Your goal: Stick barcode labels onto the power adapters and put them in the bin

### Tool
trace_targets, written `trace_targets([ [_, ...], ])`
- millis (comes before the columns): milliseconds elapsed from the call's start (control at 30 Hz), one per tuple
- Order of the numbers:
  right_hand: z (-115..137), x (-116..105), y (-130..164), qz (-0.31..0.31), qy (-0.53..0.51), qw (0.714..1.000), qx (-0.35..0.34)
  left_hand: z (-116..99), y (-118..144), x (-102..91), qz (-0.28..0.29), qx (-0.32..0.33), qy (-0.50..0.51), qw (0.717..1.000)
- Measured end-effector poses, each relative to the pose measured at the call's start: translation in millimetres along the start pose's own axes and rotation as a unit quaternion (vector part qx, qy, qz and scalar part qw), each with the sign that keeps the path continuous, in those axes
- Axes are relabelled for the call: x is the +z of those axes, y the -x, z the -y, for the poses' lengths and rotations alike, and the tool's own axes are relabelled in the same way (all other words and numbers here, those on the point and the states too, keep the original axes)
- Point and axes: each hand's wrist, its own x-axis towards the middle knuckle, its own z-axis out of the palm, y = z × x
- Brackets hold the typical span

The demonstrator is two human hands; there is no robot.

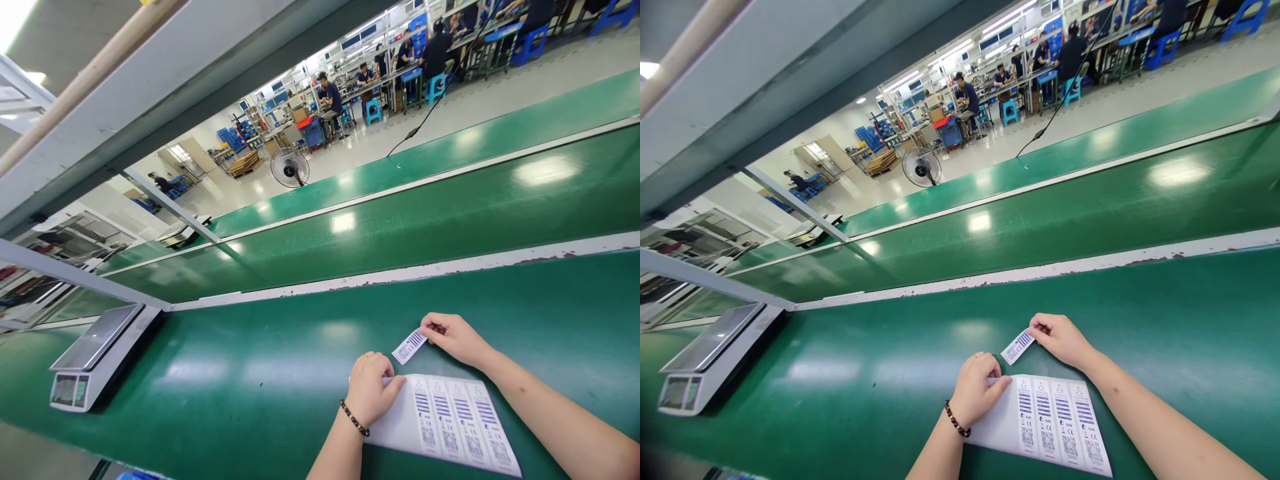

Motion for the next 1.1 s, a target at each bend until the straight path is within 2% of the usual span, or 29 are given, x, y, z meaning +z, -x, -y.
trace_targets([
  [833, -1.9, 1.0, -1.5, -0.003, -0.005, 1.0, 0.006, -3.9, -1.6, -1.6, 0.007, -0.013, 0.008, 1.0],
  [1100, -1.2, 0.9, -1.1, -0.008, -0.019, 1.0, 0.007, -1.0, -1.7, 0.6, 0.0, 0.008, -0.016, 1.0],
])
